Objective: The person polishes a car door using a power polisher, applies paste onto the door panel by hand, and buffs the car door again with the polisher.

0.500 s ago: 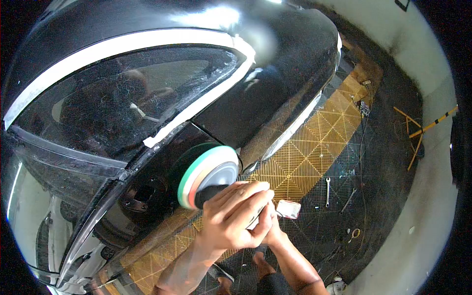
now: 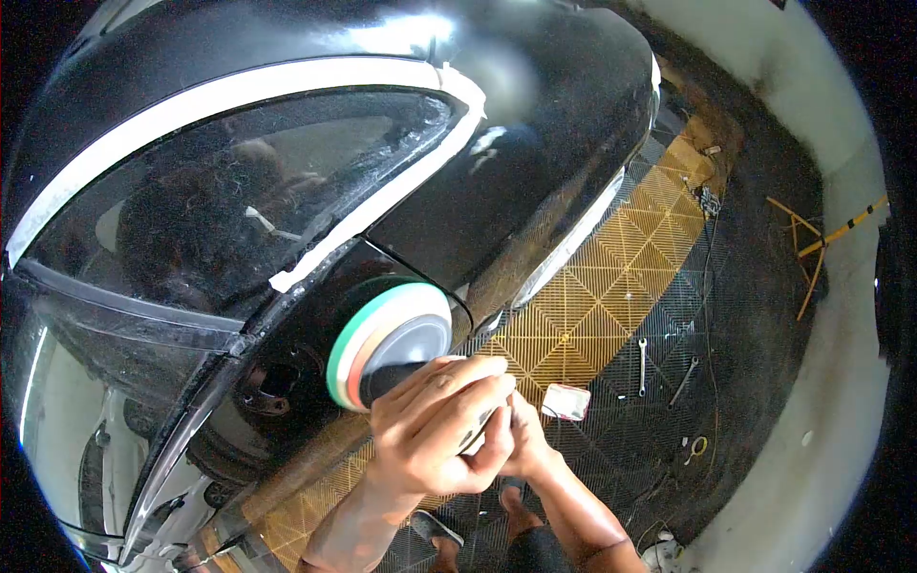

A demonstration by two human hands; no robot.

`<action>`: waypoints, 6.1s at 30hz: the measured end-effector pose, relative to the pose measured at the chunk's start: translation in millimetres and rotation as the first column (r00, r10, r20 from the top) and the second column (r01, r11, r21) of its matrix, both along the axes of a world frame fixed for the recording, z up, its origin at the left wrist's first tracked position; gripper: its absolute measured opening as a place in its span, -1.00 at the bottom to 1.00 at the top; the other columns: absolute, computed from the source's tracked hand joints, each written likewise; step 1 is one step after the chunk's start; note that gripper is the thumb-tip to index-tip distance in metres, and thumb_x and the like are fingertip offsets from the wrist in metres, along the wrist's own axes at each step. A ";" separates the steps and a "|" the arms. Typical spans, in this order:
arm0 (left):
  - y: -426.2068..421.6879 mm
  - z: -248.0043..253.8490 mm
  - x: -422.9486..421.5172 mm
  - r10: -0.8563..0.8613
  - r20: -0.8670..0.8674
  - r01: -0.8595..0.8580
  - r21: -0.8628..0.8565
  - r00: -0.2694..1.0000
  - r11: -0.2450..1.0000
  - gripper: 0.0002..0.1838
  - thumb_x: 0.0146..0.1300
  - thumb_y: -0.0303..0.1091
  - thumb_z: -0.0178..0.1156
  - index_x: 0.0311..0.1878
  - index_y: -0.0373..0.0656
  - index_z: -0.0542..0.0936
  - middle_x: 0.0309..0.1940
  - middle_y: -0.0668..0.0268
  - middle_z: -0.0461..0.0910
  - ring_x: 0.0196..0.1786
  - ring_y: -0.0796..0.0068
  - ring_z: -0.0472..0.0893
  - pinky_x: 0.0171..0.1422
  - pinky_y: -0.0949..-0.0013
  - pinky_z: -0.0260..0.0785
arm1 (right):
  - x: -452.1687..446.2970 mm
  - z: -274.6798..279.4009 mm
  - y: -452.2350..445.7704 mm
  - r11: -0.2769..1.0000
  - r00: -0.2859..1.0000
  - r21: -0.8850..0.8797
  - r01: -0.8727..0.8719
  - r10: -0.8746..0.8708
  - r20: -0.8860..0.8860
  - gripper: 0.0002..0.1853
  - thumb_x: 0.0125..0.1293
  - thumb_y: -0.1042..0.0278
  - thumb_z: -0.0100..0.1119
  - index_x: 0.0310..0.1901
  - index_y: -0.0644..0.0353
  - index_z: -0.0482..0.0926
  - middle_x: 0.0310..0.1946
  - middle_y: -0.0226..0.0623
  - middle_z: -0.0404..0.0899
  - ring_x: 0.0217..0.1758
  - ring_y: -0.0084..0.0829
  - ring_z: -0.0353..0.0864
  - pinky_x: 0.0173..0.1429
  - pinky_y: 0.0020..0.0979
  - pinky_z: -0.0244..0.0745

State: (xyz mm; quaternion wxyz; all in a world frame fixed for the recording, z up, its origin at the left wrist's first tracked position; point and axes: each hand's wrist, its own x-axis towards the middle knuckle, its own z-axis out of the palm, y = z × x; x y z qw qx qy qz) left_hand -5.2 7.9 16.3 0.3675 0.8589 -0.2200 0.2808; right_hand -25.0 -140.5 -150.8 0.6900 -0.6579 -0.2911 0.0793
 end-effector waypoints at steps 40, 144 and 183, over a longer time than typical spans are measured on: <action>140.0 7.4 -186.8 -0.080 -0.159 0.080 -0.008 0.984 0.997 -0.62 0.36 -0.09 0.25 0.15 0.02 0.51 0.01 0.25 0.51 -0.01 0.18 0.65 0.29 -0.06 0.29 | 99.6 50.4 65.8 0.856 0.829 0.287 0.429 -0.247 -0.501 -0.54 0.28 0.23 0.55 -0.57 0.04 0.39 -0.63 -0.70 0.39 -0.55 -0.84 0.22 -0.46 -0.63 0.10; -10.7 -3.2 -23.5 0.086 -0.023 -0.084 0.068 0.996 0.994 -0.73 0.00 -0.52 0.42 -0.17 -0.34 0.71 -0.21 0.06 0.77 -0.20 0.13 0.80 0.00 0.12 0.69 | 5.7 -8.6 -2.0 0.991 0.981 0.112 0.079 -0.097 0.166 0.17 -0.24 0.03 0.73 0.43 0.26 0.28 0.38 0.04 0.47 0.32 0.07 0.59 0.37 -0.05 0.52; 23.2 0.0 -51.5 0.044 0.015 -0.044 0.006 0.999 0.999 -0.76 0.06 -0.47 0.40 -0.17 -0.30 0.73 -0.23 0.01 0.78 -0.19 0.17 0.81 0.03 0.17 0.66 | -25.2 4.4 26.7 0.991 0.975 0.065 0.116 -0.126 0.184 0.23 -0.33 0.06 0.75 0.43 0.28 0.25 0.36 0.06 0.48 0.33 0.07 0.59 0.40 -0.11 0.52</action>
